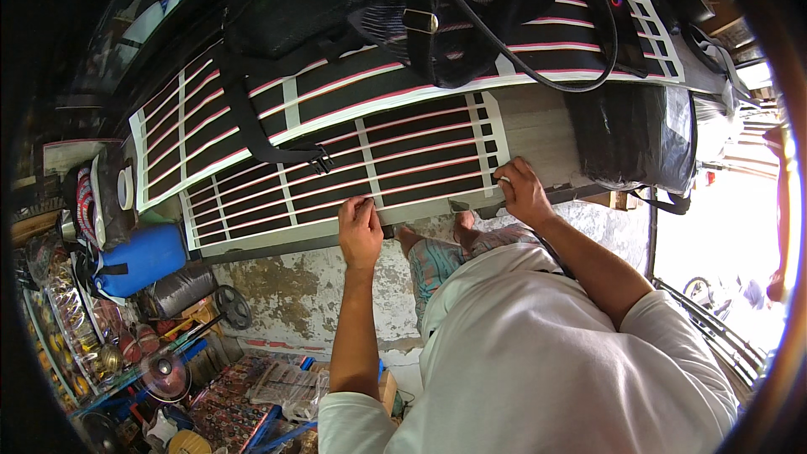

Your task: The person assembles a white slatted rack by inserting small white plastic connectors into the frame slots. They repeatedly insert and adjust the connectors along the rack's length, then lift and reposition the rack. Finally, they pick up a black bag and place it on a nearby surface.

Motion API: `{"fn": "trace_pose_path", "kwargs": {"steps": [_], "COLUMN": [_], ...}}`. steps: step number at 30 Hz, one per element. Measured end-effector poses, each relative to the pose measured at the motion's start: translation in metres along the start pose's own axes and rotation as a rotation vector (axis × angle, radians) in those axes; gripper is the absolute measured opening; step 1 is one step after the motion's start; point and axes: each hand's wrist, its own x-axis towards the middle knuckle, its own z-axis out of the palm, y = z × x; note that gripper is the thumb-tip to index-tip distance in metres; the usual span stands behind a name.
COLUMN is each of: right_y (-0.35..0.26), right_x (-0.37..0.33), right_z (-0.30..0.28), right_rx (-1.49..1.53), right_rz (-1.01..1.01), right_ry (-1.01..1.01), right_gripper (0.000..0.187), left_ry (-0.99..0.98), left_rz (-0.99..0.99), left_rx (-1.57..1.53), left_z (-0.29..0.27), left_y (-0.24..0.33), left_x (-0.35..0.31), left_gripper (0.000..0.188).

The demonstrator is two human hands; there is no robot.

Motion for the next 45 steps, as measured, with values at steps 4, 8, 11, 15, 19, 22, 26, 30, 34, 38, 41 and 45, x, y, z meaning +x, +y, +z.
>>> {"fn": "trace_pose_path", "kwargs": {"steps": [4,8,11,15,19,22,26,30,34,38,41,45], "right_y": [0.001,0.002,0.002,0.001,0.001,0.002,0.002,0.003,0.005,0.004,-0.001,-0.009], "right_x": [0.000,-0.001,-0.001,0.000,-0.001,-0.001,-0.001,-0.001,-0.001,-0.002,-0.003,-0.003], "right_z": [0.000,0.000,0.001,0.000,0.001,0.002,0.003,0.001,0.001,0.001,0.002,0.004], "right_rx": [-0.003,0.018,0.002,-0.002,-0.001,-0.008,0.004,-0.021,0.013,0.047,-0.003,-0.035], "right_rz": [-0.013,-0.002,-0.013,-0.027,-0.021,-0.004,0.008,-0.007,0.021,0.125,0.124,0.256], "right_ry": [0.002,0.004,0.013,0.017,0.018,0.017,0.021,0.007,-0.014,-0.029,0.025,-0.003], "right_gripper": [0.023,0.022,0.021,0.022,0.023,0.023,0.022,0.021,0.024,0.027,0.029,0.030], "left_ry": [-0.104,-0.263,-0.404,-0.498,-0.565,-0.616,-0.630,-0.666,-0.670,-0.660,-0.529,-0.036], "left_rz": [0.073,0.156,0.144,0.217,0.231,0.254,0.285,0.275,0.228,0.112,-0.004,-0.235], "left_rx": [0.041,0.141,0.200,0.219,0.227,0.257,0.259,0.312,0.324,0.253,0.152,0.186], "left_z": [-0.013,-0.023,-0.025,-0.025,-0.022,-0.020,-0.018,-0.020,-0.024,-0.023,-0.030,-0.053], "left_y": [-0.004,-0.001,0.003,0.006,0.007,0.006,0.002,-0.004,-0.005,-0.002,-0.013,-0.053], "left_x": [0.012,0.026,0.040,0.056,0.061,0.063,0.062,0.061,0.060,0.057,0.046,0.017], "left_gripper": [0.025,0.034,0.034,0.032,0.036,0.037,0.038,0.041,0.042,0.035,0.031,0.033]}}
